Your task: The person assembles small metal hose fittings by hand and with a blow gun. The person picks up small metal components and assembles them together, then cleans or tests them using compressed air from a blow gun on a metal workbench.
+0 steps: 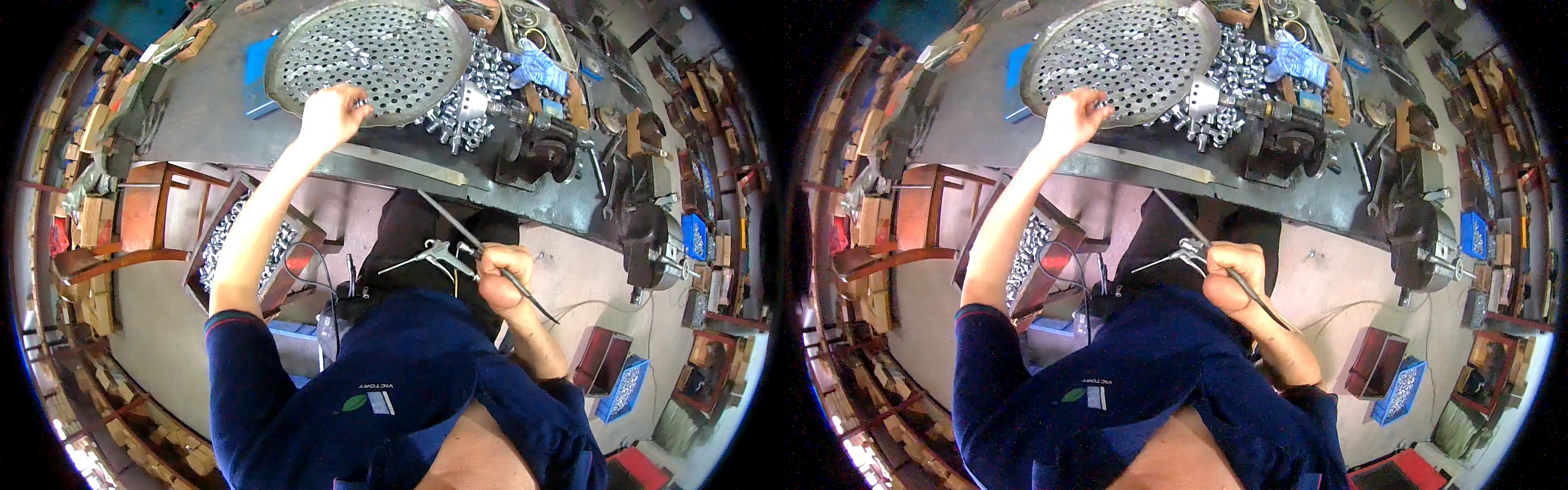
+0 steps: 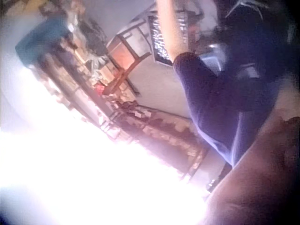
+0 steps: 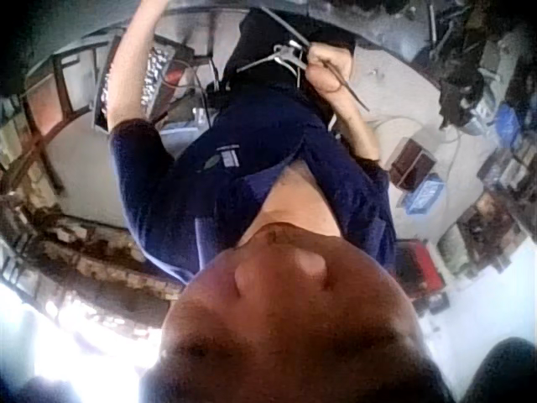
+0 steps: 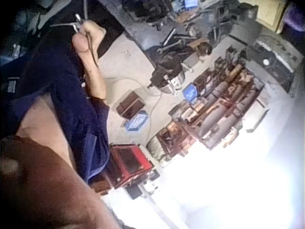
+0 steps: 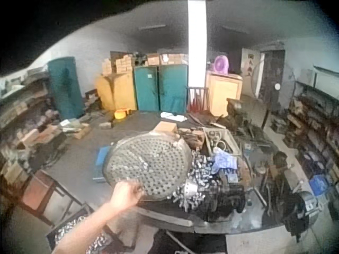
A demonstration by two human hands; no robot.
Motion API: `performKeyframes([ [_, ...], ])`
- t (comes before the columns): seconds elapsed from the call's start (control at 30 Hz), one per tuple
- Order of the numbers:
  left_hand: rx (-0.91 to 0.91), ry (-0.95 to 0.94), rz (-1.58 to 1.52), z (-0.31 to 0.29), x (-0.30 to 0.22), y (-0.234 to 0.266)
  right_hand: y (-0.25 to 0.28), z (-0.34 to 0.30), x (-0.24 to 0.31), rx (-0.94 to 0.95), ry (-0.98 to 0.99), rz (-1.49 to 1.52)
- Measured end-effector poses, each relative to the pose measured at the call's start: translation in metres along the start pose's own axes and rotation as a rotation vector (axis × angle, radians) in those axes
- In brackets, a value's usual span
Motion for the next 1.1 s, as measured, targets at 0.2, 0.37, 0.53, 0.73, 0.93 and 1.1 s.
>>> performKeyframes([
  [0.2, -0.025, 0.070, 0.049, 0.031, 0.049, -0.013, -0.006, -0.007, -0.010, -0.011, -0.039, -0.058],
  [0.37, -0.247, 0.121, -0.105, -0.017, 0.037, 0.067, 0.007, -0.018, -0.025, -0.060, -0.030, -0.113],
  [0.53, -0.320, 0.406, 0.039, -0.149, 0.105, 0.112, 0.009, -0.048, -0.064, -0.140, -0.227, 0.144],
  [0.73, 0.156, 0.723, 0.230, -0.257, 0.171, 0.047, 0.005, -0.051, -0.079, -0.100, -0.297, 0.181],
  [0.93, 0.167, 0.833, 0.317, -0.258, 0.171, 0.019, -0.003, -0.040, -0.054, -0.073, -0.230, 0.127],
  [1.1, 0.199, 0.806, 0.156, -0.261, 0.175, 0.021, 0.004, -0.062, -0.075, -0.105, -0.320, 0.087],
])
Point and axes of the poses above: each hand's wrist, its own z-axis towards the middle knuckle, its own y-axis out of the back of the hand, x = y × z, the point moved 7 cm from there along z, towards the middle knuckle, and after that the axes turned 4 degrees about y, right-handed, at the moved point
